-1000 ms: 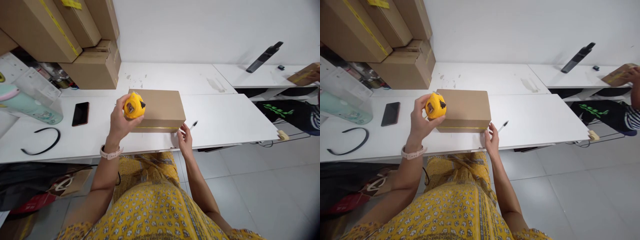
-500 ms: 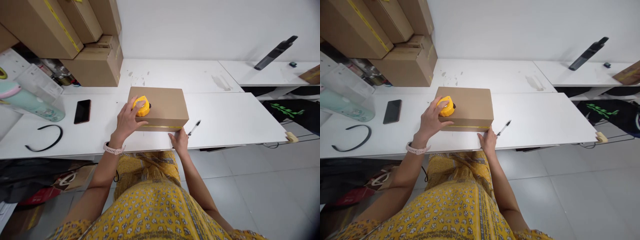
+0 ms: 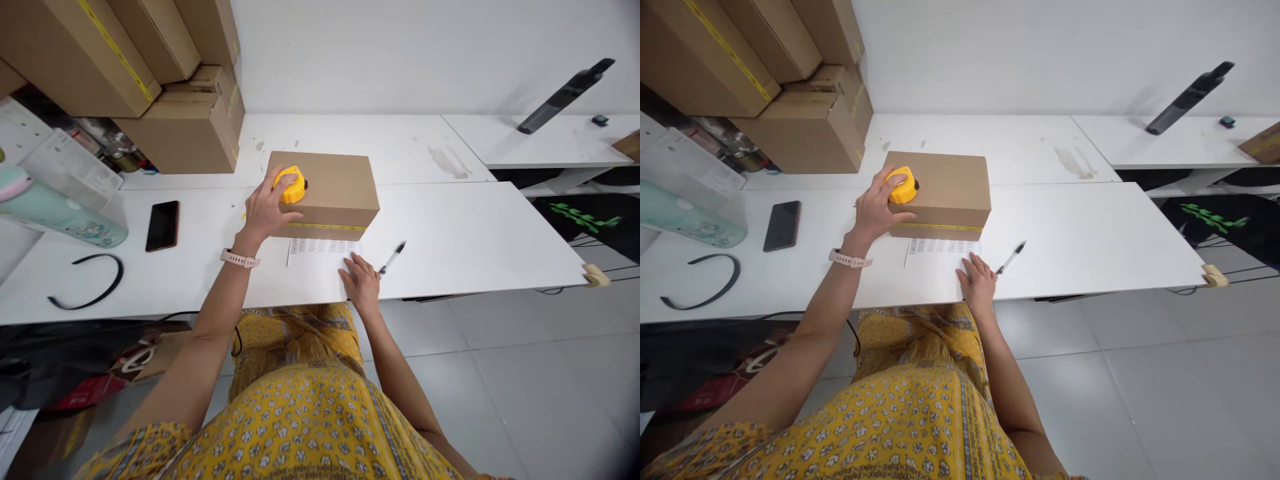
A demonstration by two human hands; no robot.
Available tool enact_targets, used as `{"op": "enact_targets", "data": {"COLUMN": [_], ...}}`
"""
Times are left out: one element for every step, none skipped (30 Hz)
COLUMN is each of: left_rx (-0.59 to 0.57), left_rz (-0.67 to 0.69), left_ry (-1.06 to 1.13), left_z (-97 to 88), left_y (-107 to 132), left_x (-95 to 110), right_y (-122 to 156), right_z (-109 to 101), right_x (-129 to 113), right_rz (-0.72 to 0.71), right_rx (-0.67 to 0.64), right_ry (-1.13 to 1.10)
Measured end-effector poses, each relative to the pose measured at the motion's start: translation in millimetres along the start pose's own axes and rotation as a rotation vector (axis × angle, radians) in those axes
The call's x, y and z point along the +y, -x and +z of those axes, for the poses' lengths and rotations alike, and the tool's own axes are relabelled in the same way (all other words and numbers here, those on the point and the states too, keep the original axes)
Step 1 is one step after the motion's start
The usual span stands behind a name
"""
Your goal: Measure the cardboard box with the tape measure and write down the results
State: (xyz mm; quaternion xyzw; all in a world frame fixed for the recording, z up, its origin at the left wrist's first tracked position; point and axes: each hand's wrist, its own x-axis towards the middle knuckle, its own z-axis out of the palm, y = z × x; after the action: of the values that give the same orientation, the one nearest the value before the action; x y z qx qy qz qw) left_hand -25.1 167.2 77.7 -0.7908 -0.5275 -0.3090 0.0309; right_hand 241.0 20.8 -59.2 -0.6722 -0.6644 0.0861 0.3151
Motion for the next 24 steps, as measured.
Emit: {"op": "enact_targets", "data": {"left_rx": [-0.005,0.000,0.019,0.051,0.097,0.150,0.195,0.236,0.239,0.190,0.113,0.022,-0.060,-0.131,-0.193,-0.242,-0.279,-0.307,-0.327,-0.341,-0.353,-0.366,-0.381,-0.397], "left_rz": [0.015,0.030,0.044,0.052,0.052,0.046,0.036,0.026,0.030,0.041,0.053,0.056,0.049,0.047,0.046,0.049,0.054,0.061,0.067,0.073,0.077,0.080,0.082,0.081], "left_ry": [0.016,0.030,0.041,0.050,0.059,0.071,0.085,0.104,0.126,0.138,0.133,0.108,0.076,0.048,0.025,0.010,0.001,-0.005,-0.013,-0.026,-0.044,-0.065,-0.085,-0.102], "left_z": [1.8,2.3,1.8,0.7,-0.3,-0.6,0.5,3.3,7.8,13.9,21.0,28.3,35.2,41.0,45.2,47.8,48.9,48.8,48.0,46.9,45.8,45.2,45.0,45.3], "left_y": [-5.7,-9.3,-9.9,-6.8,0.4,11.8,27.2,45.9,66.8,88.8,110.6,131.1,149.5,165.2,178.2,188.4,196.2,202.0,206.4,209.6,212.0,213.7,214.8,215.2], "left_x": [-0.5,0.4,2.8,6.5,11.6,17.6,24.2,31.0,37.6,43.4,48.3,52.1,54.8,56.9,58.8,60.9,64.0,68.3,74.1,81.4,89.8,98.9,108.0,116.3], "right_y": [0.7,1.5,2.4,3.2,3.8,4.2,4.2,4.1,3.9,3.8,4.1,5.0,6.7,9.1,12.2,15.7,19.3,22.4,24.6,25.4,24.4,21.4,16.5,9.9], "right_z": [0.2,0.4,0.3,0.2,-0.1,-0.5,-1.0,-1.4,-1.9,-2.4,-3.1,-4.1,-5.5,-7.4,-10.0,-13.3,-17.2,-21.8,-26.7,-31.9,-37.0,-42.0,-46.4,-50.1], "right_x": [0.2,0.0,-0.4,-1.0,-1.5,-2.0,-2.2,-2.2,-2.0,-1.7,-1.4,-1.2,-1.2,-1.3,-1.4,-1.1,-0.2,1.7,5.0,9.6,15.7,22.8,30.7,38.6], "right_rz": [-0.022,-0.043,-0.064,-0.085,-0.105,-0.125,-0.141,-0.155,-0.167,-0.176,-0.184,-0.192,-0.201,-0.209,-0.216,-0.223,-0.230,-0.236,-0.235,-0.213,-0.161,-0.078,0.025,0.134], "right_rx": [0.013,0.031,0.051,0.069,0.083,0.094,0.101,0.107,0.112,0.118,0.123,0.127,0.129,0.129,0.129,0.127,0.123,0.116,0.112,0.117,0.141,0.182,0.234,0.283], "right_ry": [0.012,0.022,0.032,0.044,0.056,0.069,0.083,0.097,0.110,0.121,0.132,0.144,0.155,0.168,0.180,0.192,0.201,0.203,0.200,0.197,0.203,0.220,0.246,0.276]}}
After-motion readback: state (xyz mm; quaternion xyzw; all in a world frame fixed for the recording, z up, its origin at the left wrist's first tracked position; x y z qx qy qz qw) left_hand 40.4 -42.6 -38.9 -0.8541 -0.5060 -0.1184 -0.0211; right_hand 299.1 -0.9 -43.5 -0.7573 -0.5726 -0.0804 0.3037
